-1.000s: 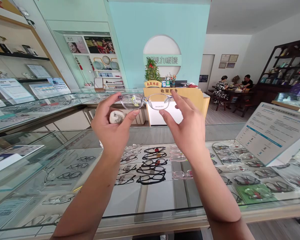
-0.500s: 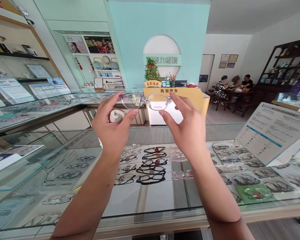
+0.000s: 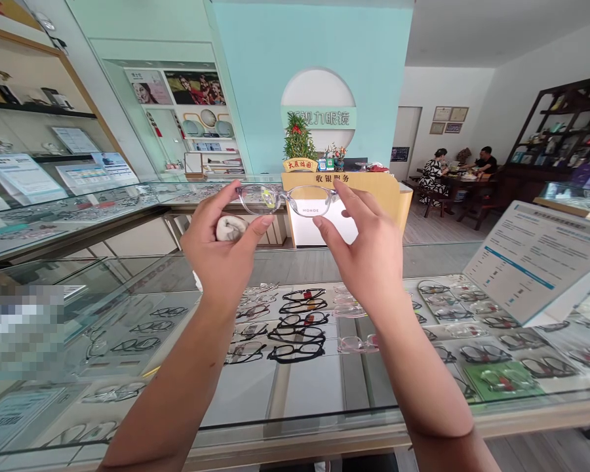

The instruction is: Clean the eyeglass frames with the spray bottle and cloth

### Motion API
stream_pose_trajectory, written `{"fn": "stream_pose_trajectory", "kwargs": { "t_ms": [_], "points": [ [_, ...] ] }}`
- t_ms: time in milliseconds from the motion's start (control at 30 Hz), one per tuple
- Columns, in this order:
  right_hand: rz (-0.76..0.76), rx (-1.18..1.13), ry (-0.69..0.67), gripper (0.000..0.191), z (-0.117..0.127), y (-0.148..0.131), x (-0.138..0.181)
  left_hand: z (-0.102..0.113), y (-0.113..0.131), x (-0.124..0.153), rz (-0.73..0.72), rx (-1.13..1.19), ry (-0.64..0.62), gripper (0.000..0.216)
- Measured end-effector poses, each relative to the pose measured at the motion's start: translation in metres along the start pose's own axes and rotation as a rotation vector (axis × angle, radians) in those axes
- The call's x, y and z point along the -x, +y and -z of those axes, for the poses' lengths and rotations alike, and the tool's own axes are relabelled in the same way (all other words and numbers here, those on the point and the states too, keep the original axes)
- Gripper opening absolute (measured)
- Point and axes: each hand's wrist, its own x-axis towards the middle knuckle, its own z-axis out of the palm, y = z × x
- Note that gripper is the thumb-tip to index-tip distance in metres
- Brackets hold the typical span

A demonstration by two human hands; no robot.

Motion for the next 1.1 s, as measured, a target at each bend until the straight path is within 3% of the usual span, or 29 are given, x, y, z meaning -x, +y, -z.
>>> {"fn": "stream_pose_trajectory", "kwargs": {
  "t_ms": [300, 567, 1100],
  "points": [
    [-0.023, 0.003, -0.026, 0.052, -0.001, 0.002, 0.000, 0.001, 0.000, 0.000, -0.014, -0.050, 0.010, 0.057],
    [-0.122, -0.048, -0.136, 0.059, -0.004, 0.003, 0.000, 0.003, 0.005, 0.002, -0.041, -0.057, 0.036, 0.061],
    [-0.086, -0.047, -0.095, 0.055, -0.005, 0.005, 0.000, 0.000, 0.001, 0.003, -0.035, -0.045, 0.017, 0.060]
  ]
}}
